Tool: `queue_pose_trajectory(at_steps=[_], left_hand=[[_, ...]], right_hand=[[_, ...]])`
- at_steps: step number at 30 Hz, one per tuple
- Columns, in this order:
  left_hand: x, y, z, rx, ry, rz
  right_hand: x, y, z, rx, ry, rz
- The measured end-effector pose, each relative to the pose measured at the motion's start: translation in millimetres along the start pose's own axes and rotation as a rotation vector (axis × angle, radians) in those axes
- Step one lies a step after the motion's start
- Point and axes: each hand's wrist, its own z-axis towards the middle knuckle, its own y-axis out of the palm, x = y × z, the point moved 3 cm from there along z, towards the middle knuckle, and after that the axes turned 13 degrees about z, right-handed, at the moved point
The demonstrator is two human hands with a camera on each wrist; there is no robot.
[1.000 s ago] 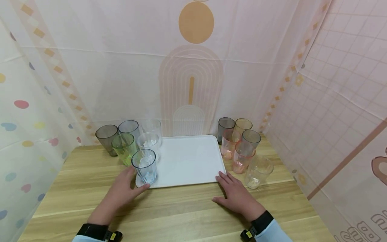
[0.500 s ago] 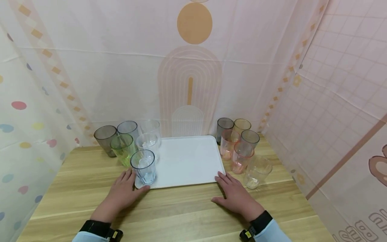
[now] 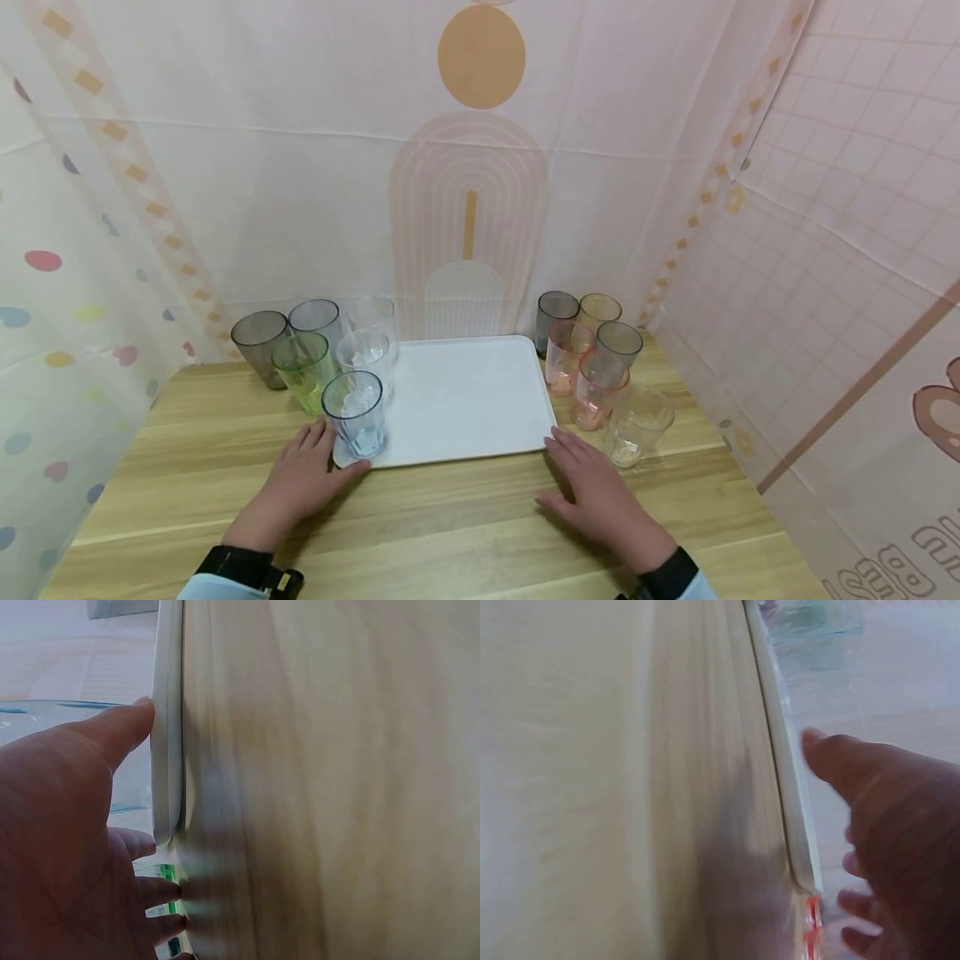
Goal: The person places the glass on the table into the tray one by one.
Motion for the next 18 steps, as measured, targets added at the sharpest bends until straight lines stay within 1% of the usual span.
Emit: queue_pose_trajectory(at_steps=[2,4,6,8,11,13,15,18], left_hand=[[0.4,-0.9,0.1,0.002,0.000,-0.002],[0.9,-1.9,-0.1,0.000,0.000,-0.005],[1.0,-2.9,-0.3,-0.003,0.000,-0.006],[1.5,-3.5,0.1,-0.004,0.002,-0.010],[1.1,-3.0,1.2,-0.004,0.002,-0.016],[0.2,-1.4,2.3,-0.011,0.000,-0.018],[-1.0,0.9,3.4,-0.021,-0.005,-0.017],[-2.3,3.7,4.9,-0.039,-0.012,-0.015]], right_hand=[[0.1,-7.4,-12.6,0.073,-0.008,0.022],[2.6,-16.2,-25.8,0.140,0.025,0.074],[7.9,-26.2,-37.6,0.196,0.102,0.151],[16.4,-37.8,-48.3,0.252,0.206,0.226],[31.9,-55.7,-61.0,0.366,0.352,0.297],[42.0,-66.1,-65.8,0.445,0.415,0.309],[50.1,-73.9,-67.4,0.499,0.456,0.320],[58.5,-79.7,-60.9,0.533,0.453,0.389]])
